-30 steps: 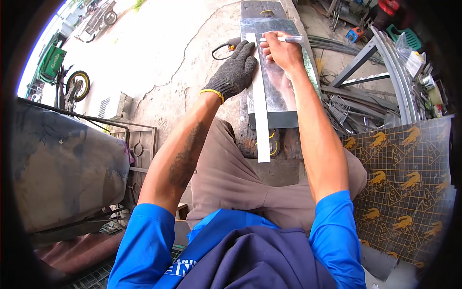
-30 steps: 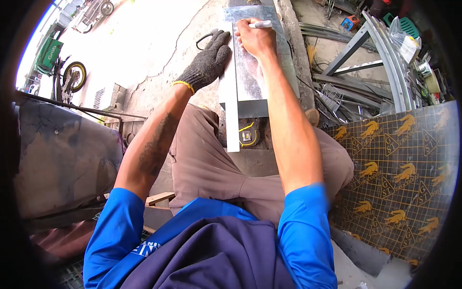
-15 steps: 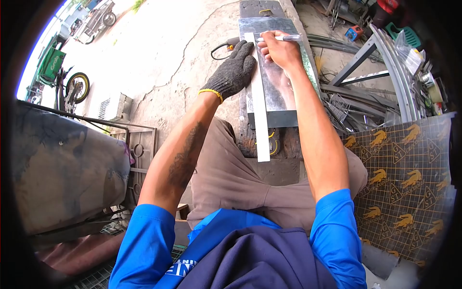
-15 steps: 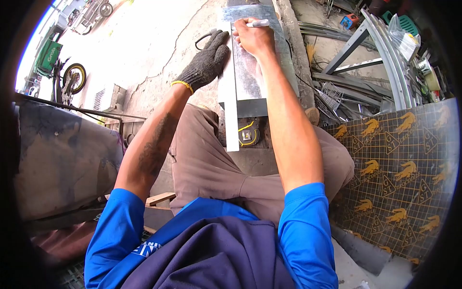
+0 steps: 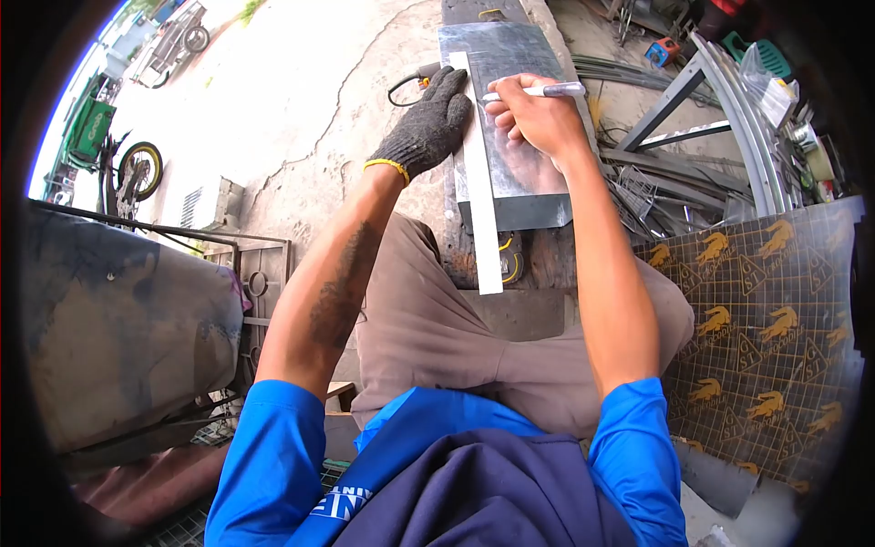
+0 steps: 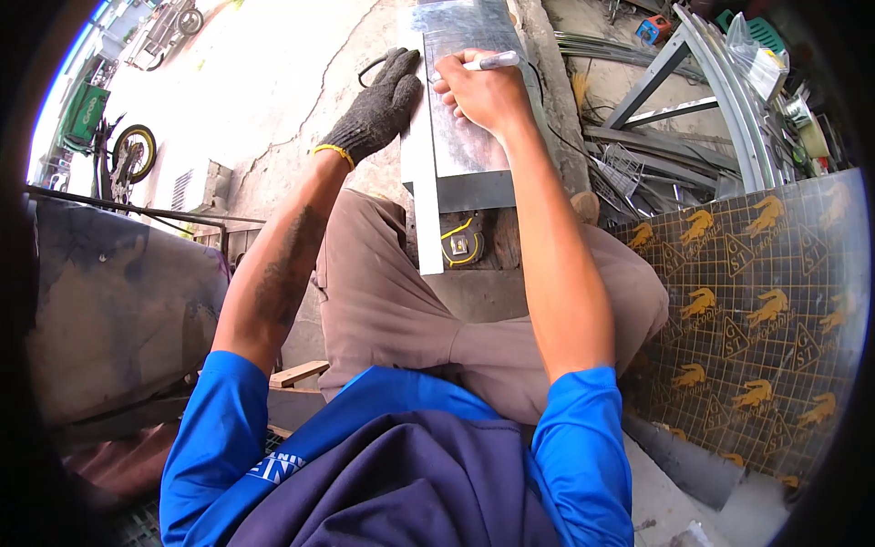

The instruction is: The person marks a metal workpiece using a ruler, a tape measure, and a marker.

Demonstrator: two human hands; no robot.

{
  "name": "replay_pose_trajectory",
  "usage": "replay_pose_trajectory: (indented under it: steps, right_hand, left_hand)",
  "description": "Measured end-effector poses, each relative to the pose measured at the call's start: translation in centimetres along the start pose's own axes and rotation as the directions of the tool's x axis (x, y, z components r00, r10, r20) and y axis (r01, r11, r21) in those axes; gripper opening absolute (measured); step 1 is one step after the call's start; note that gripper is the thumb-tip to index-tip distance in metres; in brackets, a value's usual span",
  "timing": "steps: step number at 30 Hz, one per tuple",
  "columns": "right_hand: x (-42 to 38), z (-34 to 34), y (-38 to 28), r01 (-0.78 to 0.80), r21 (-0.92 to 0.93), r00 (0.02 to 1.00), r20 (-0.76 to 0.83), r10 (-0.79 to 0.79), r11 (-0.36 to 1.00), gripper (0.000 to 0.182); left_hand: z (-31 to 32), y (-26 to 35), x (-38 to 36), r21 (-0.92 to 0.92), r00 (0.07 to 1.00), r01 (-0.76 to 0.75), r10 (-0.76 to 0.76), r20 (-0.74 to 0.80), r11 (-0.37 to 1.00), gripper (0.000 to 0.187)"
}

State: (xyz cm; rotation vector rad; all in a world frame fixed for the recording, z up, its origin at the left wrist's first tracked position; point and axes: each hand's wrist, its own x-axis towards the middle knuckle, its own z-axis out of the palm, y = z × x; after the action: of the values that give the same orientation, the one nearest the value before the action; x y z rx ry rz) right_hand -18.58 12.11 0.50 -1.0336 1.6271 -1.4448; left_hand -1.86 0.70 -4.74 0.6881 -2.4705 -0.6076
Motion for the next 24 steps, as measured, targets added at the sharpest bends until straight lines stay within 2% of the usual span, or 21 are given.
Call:
replay_pose_trajectory:
  steps: [16,19,21,23,24]
  right_hand:
    - [-2.7,-0.7,0.3,0.041,-0.026,0.998,0.047,-0.040,0.999,0.033]
    - [-3.6,-0.6,-0.5,0.111,0.048,0.994,-0.014,-0.110,0.993,0.033]
    - [-6.7,-0.6,-2.5,0.103,-0.208,0.991,-0.063,-0.119,0.973,0.034]
    - [-10.0,-0.1,-1.1,0.459,-0.467,0.876,0.093,-0.474,0.756,0.032]
    - [-12.3,0.9,-1.1,0.463,-0.564,0.860,0.097,-0.501,0.684,0.027]
  left_hand:
    - [-0.2,0.4,-0.1,0.004,1.000,0.000,0.000,-0.001,1.000,0.054]
    - [-0.1,0.2,-0.1,0.026,1.000,-0.007,0.007,-0.011,1.000,0.054]
    - [-0.2,0.0,0.0,0.046,1.000,-0.015,0.016,-0.016,0.999,0.053]
    - [-0.5,0.2,0.1,0.013,1.000,-0.022,0.021,0.020,1.000,0.052]
    - [-0.5,0.3,0.1,0.010,1.000,-0.020,0.020,0.022,1.000,0.050]
